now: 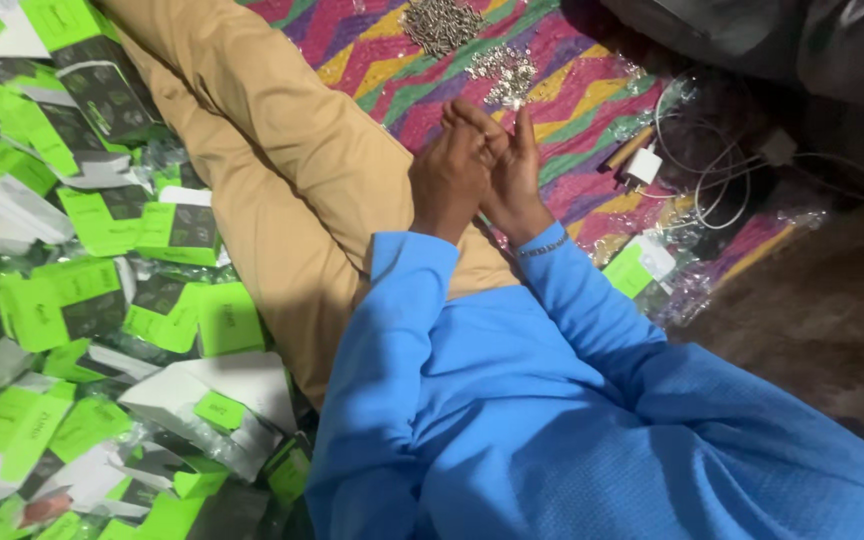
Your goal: The person sits on a colorful mat and repeatedly picks small metallic components from a pile, joining them together by hand. The person places the assembled pieces back onto the mat. Green product boxes and a wooden tray are visible nearby.
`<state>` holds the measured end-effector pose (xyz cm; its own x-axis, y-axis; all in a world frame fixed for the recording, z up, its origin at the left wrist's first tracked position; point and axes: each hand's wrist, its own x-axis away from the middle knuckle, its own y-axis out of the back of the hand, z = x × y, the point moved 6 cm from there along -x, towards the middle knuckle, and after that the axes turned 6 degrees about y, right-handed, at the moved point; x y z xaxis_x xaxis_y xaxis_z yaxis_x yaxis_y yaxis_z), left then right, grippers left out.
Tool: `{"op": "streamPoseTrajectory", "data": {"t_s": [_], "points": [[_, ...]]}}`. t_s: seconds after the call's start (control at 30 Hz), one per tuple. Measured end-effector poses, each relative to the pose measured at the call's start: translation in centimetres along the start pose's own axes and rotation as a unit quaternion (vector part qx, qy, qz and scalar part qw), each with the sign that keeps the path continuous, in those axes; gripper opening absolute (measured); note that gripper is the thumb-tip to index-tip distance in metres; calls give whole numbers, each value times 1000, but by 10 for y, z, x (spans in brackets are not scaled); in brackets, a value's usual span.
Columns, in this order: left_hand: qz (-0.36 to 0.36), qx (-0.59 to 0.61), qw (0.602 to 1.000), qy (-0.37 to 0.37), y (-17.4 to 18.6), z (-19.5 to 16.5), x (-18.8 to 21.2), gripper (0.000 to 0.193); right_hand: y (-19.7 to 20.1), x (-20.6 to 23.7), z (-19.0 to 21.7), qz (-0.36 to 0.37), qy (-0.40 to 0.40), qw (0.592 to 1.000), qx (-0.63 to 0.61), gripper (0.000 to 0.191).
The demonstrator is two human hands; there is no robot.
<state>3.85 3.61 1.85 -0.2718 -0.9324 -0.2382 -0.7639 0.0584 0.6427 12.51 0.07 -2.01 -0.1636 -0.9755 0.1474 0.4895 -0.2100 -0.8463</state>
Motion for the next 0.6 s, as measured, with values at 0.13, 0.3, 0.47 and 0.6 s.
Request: {"op": "streamPoseTrajectory", "data": {"t_s": [0.13,0.3,0.47,0.6], "points": [[-1,35,999,11,16,-11,-6,10,-11,-5,6,25,11,999,-17,85],[35,119,991,52,29,-11,-7,8,-10,-7,5,-44,-26,997,-57,83],[-13,56,997,56,46,-12,-15,12,-15,-2,14,-77,66,988,113,40],[38,66,996,48,50,-18,-21,13,-26,-4,29,-60,167,918,356,24]]}}
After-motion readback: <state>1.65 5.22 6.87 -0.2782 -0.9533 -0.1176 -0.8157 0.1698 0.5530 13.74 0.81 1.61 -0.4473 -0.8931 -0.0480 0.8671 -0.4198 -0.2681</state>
